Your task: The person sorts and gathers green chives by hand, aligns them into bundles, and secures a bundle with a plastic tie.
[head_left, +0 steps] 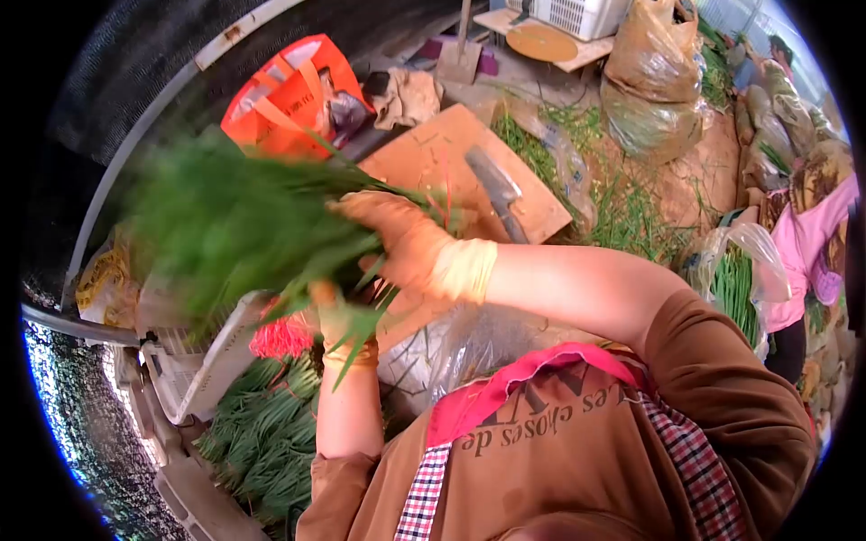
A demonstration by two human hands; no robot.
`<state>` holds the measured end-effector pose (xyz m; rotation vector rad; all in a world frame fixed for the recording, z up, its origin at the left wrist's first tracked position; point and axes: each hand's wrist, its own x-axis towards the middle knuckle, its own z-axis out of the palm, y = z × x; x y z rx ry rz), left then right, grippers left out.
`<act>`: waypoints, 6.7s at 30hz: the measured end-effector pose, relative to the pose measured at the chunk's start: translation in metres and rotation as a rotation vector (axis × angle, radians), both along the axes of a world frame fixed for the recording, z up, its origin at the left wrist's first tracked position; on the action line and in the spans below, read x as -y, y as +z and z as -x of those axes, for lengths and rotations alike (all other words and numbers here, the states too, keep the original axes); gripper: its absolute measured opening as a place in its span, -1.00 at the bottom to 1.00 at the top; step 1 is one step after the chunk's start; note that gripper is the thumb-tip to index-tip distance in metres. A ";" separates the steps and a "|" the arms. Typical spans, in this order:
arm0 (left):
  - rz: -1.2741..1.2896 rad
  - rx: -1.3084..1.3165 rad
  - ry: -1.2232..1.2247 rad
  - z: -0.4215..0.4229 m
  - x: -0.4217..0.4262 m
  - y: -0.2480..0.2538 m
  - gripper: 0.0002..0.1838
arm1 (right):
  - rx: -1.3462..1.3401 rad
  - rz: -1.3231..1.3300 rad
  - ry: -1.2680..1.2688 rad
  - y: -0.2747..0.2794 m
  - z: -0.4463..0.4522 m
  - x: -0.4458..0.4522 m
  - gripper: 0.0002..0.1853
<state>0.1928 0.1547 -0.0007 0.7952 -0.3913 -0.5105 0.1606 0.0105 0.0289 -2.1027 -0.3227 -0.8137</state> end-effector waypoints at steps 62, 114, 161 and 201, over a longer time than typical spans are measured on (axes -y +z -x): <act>-0.960 0.896 -0.450 -0.076 0.073 -0.092 0.13 | -0.735 0.965 -0.175 -0.089 -0.013 0.125 -0.84; -1.862 1.380 0.244 0.004 0.121 -0.128 0.17 | -0.833 0.180 0.305 -0.050 0.060 0.115 -0.71; -1.291 0.793 0.125 -0.045 0.145 -0.116 -0.45 | -1.178 0.911 -1.072 -0.054 0.075 0.306 -0.68; -1.406 0.687 0.205 -0.020 0.142 -0.097 -0.50 | -0.939 0.522 -0.201 -0.106 -0.049 0.164 -0.67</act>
